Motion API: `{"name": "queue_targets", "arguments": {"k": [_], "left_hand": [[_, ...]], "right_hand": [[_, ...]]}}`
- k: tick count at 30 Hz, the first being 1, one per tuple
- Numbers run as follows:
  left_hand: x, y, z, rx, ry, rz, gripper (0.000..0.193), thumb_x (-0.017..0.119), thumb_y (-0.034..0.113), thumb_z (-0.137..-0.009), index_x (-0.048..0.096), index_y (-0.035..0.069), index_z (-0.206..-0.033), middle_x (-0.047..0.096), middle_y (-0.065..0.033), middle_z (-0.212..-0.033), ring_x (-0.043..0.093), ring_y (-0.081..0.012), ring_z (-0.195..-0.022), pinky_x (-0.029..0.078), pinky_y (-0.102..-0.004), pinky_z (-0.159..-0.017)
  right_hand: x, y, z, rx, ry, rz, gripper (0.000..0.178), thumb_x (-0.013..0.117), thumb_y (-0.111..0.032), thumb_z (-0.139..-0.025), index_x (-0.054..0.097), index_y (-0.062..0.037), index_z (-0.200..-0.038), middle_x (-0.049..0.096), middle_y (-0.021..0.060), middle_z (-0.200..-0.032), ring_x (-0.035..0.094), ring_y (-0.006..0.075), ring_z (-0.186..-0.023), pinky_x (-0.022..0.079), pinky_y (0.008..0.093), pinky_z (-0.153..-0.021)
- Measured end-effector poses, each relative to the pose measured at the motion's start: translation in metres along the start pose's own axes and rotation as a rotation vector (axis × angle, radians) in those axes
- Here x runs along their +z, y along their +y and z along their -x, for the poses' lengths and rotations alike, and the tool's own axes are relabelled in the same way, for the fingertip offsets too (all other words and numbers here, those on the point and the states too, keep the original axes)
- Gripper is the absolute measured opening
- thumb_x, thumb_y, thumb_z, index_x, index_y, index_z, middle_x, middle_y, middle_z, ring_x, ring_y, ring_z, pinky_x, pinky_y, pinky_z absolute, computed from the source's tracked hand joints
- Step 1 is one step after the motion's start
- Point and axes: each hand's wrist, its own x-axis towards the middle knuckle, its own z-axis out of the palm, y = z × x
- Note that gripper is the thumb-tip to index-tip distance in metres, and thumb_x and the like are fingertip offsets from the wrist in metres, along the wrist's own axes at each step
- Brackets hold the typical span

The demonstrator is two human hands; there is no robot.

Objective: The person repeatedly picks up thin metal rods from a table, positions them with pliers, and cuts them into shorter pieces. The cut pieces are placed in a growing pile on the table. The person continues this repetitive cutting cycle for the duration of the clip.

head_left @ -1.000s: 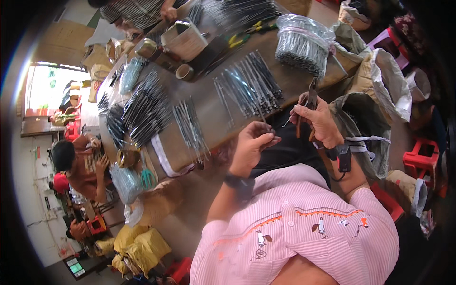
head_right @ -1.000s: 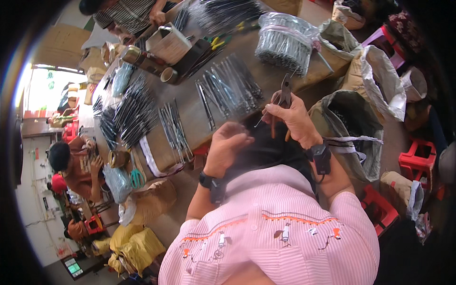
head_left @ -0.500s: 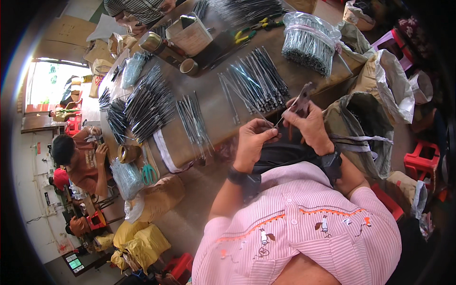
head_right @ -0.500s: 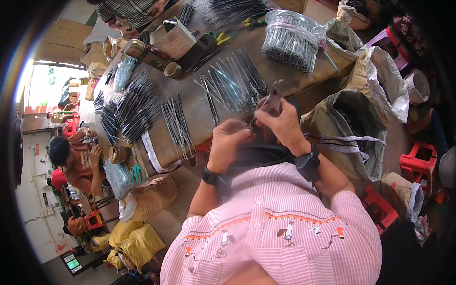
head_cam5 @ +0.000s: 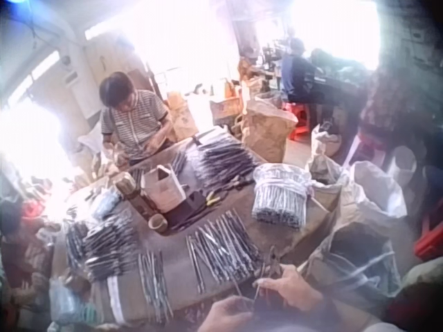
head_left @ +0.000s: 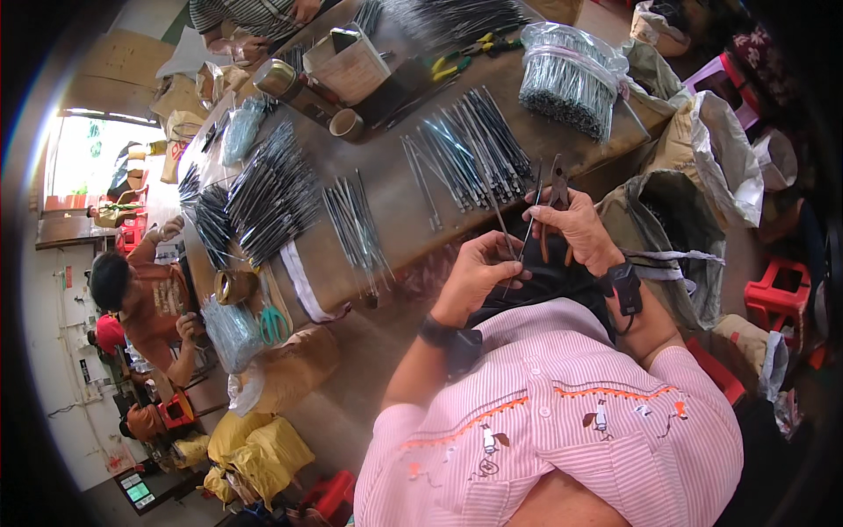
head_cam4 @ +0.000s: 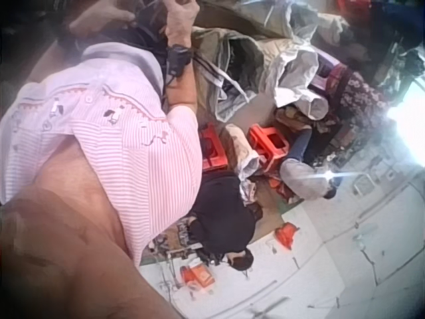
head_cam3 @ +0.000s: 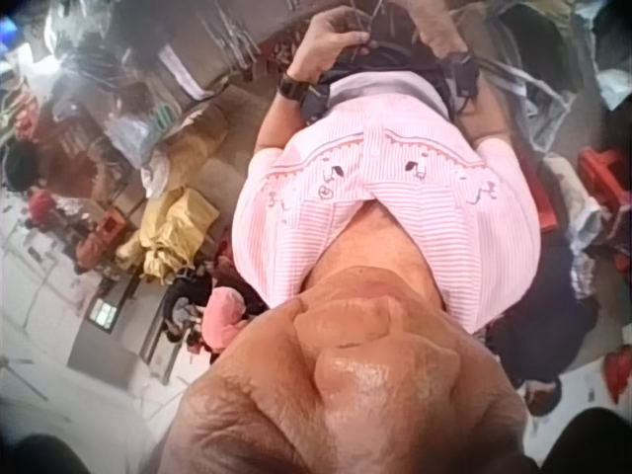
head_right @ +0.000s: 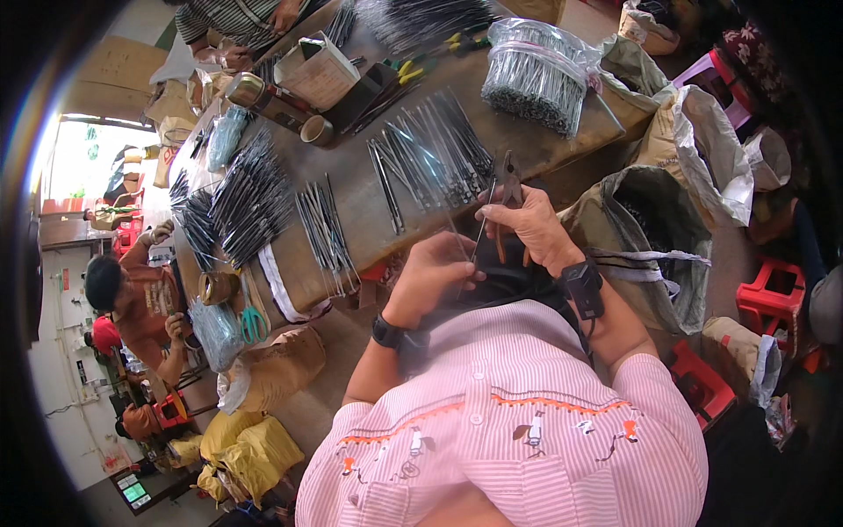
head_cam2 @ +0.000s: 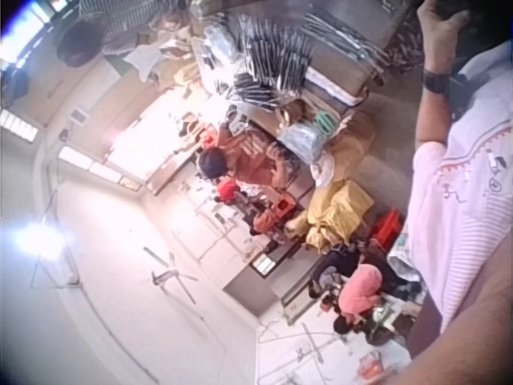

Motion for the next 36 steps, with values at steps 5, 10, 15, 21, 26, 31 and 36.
{"name": "queue_targets", "arguments": {"k": [5, 10, 15, 21, 26, 31, 36], "left_hand": [[0.009, 0.004, 0.0, 0.095, -0.052, 0.085, 0.024, 0.058, 0.005, -0.087, 0.054, -0.002, -0.11, 0.058, -0.01, -0.099, 0.063, -0.0181, -0.086, 0.052, -0.0282, -0.076], [0.002, -0.001, -0.005, -0.031, -0.018, 0.371, 0.022, 0.054, 0.026, -0.095, 0.056, 0.005, -0.099, 0.06, -0.0057, -0.094, 0.061, -0.0153, -0.081, 0.048, -0.026, -0.066], [-0.004, -0.018, -0.021, -0.09, 0.105, 0.341, 0.009, 0.061, 0.015, -0.091, 0.057, 0.008, -0.095, 0.062, -0.0042, -0.081, 0.058, -0.0115, -0.062, 0.04, -0.0217, -0.048], [-0.011, -0.01, -0.021, 0.021, 0.188, 0.352, 0.008, 0.063, 0.009, -0.088, 0.058, 0.005, -0.094, 0.062, -0.0045, -0.078, 0.054, -0.0101, -0.052, 0.035, -0.0184, -0.041], [-0.005, 0.003, -0.013, 0.1, 0.252, 0.221, 0.017, 0.067, 0.007, -0.085, 0.063, 0.001, -0.1, 0.063, -0.0033, -0.075, 0.053, -0.0075, -0.051, 0.039, -0.0183, -0.043], [0.009, 0.001, -0.013, 0.234, 0.316, 0.006, 0.016, 0.065, 0.004, -0.085, 0.067, -0.002, -0.1, 0.062, -0.0007, -0.071, 0.051, -0.0046, -0.05, 0.04, -0.0184, -0.044], [0.01, 0.0, -0.015, 0.317, 0.346, -0.094, 0.014, 0.064, 0.002, -0.086, 0.068, -0.002, -0.098, 0.061, -0.0005, -0.069, 0.05, -0.004, -0.05, 0.039, -0.0184, -0.044]], "right_hand": [[0.003, -0.003, -0.003, -0.022, -0.025, 0.027, 0.019, 0.07, -0.008, -0.083, 0.061, 0.0002, -0.096, 0.066, 0.0071, -0.083, 0.062, 0.0124, -0.069, 0.051, 0.0246, -0.064], [0.011, -0.004, 0.002, -0.071, -0.044, 0.102, 0.016, 0.07, -0.007, -0.083, 0.061, -0.0004, -0.094, 0.065, 0.0047, -0.081, 0.061, 0.0102, -0.07, 0.049, 0.0229, -0.064], [0.014, 0.005, 0.001, -0.144, -0.058, 0.137, 0.017, 0.07, -0.007, -0.082, 0.061, -0.0004, -0.095, 0.065, 0.0048, -0.082, 0.061, 0.0106, -0.069, 0.049, 0.0227, -0.063], [-0.007, 0.015, -0.002, 0.207, 0.13, -0.389, 0.019, 0.062, -0.018, -0.088, 0.061, -0.0018, -0.097, 0.066, 0.0141, -0.093, 0.065, 0.0221, -0.082, 0.052, 0.0293, -0.07], [-0.029, 0.014, 0.018, 0.414, -0.215, -0.722, 0.022, 0.051, -0.01, -0.082, 0.057, -0.0017, -0.102, 0.062, 0.0241, -0.108, 0.064, 0.0359, -0.096, 0.055, 0.038, -0.075], [-0.032, 0.016, 0.033, 0.314, -0.358, -0.081, 0.046, 0.047, -0.003, -0.073, 0.045, -0.0024, -0.118, 0.06, 0.0166, -0.104, 0.063, 0.0285, -0.092, 0.054, 0.0307, -0.066], [-0.028, 0.022, 0.033, 0.063, -0.297, 0.563, 0.049, 0.049, -0.006, -0.072, 0.048, -0.0028, -0.121, 0.056, 0.01, -0.099, 0.06, 0.0208, -0.086, 0.051, 0.0336, -0.069]]}}
